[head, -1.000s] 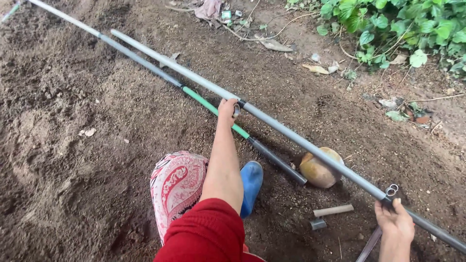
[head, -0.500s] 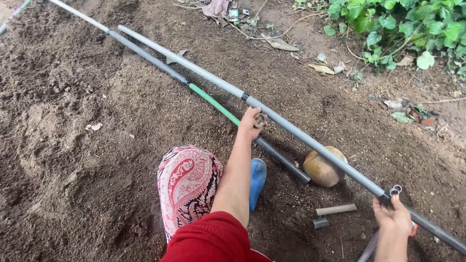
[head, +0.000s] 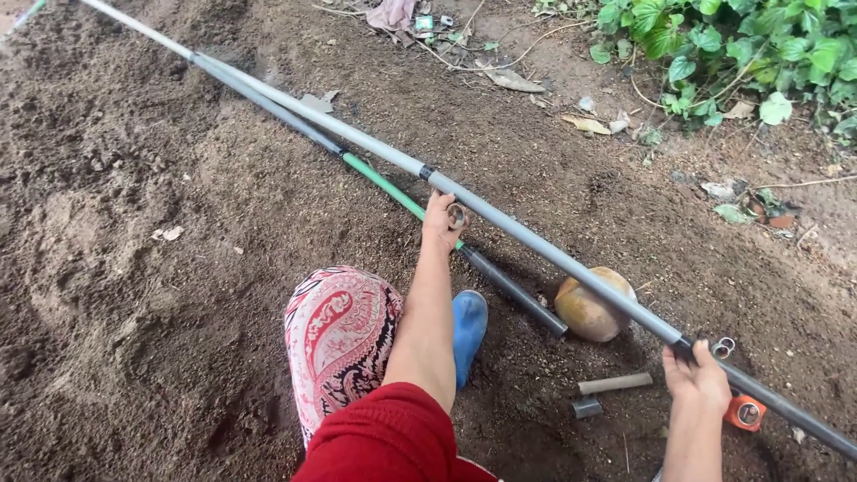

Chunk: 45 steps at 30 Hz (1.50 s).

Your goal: The person sits on the ground and wraps black tape around a joint connecting two metal pipes. They then pick up a wooden stick, place it alongside the pipes, and use a hand saw to cut the stick.

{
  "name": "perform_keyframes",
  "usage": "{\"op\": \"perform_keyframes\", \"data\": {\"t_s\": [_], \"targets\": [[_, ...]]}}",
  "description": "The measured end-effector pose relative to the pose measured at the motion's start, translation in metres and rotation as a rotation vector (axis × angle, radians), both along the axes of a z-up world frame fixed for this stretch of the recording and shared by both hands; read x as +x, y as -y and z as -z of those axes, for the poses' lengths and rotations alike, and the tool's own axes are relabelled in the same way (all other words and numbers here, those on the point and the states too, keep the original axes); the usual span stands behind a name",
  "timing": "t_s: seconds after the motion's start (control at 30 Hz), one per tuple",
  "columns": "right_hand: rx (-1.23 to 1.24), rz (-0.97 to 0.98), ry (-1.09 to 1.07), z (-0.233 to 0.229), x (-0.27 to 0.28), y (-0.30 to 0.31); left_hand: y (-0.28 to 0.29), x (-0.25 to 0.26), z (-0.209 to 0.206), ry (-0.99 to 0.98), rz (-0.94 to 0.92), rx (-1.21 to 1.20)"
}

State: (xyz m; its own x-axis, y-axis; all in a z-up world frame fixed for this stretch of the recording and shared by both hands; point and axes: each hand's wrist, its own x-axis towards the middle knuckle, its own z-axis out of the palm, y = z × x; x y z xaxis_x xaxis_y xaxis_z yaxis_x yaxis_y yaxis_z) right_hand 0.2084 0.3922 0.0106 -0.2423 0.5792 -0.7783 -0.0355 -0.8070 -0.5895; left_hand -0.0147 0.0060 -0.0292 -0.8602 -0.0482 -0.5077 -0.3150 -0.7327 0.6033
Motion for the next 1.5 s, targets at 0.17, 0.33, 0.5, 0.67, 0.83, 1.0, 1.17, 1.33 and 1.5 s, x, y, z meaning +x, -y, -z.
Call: {"op": "perform_keyframes", "data": {"t_s": [0.17,0.33,0.5,0.67,0.83,1.0,1.17,1.33,1.5], "targets": [[0.007,0.031,-0.02,0.012,0.002,-0.003,-0.002,-0.004,0.003,-0.042,-0.11,-0.017],[-0.023,0.032,0.004,-0.022,-0.005,0.024,0.002,-0.011,-0.017,-0.047,-0.082,0.093],[-0.019,-0.048,-0.067,0.051,-0.006,-0.011,0.003,-0.006,-0.064,0.103,-0.132,0.028],[0.012,-0.006,-0.022,-0.006,-0.007,0.021,-0.001,0.002,-0.046,0.186,-0.172,-0.12],[-0.02,-0.003,0.023,-0.008,-0.015,0.025,0.007,-0.018,0.002,0.218,-0.401,-0.305],[-0.049,-0.064,-0.165,0.093,0.043,-0.045,-0.023,-0.048,0.063,-0.207,-0.584,-0.919],[0.281,0.131,0.076,0.085,0.074,0.016,-0.113,0.014,-0.032,-0.462,-0.186,-0.798],[0.392,-0.024,0.095,0.049,0.06,0.075,-0.174,0.107,-0.057,-0.468,0.346,-0.755],[0.229,-0.181,-0.007,0.014,0.057,0.094,-0.187,0.187,-0.055,-0.548,0.931,-0.95]]}}
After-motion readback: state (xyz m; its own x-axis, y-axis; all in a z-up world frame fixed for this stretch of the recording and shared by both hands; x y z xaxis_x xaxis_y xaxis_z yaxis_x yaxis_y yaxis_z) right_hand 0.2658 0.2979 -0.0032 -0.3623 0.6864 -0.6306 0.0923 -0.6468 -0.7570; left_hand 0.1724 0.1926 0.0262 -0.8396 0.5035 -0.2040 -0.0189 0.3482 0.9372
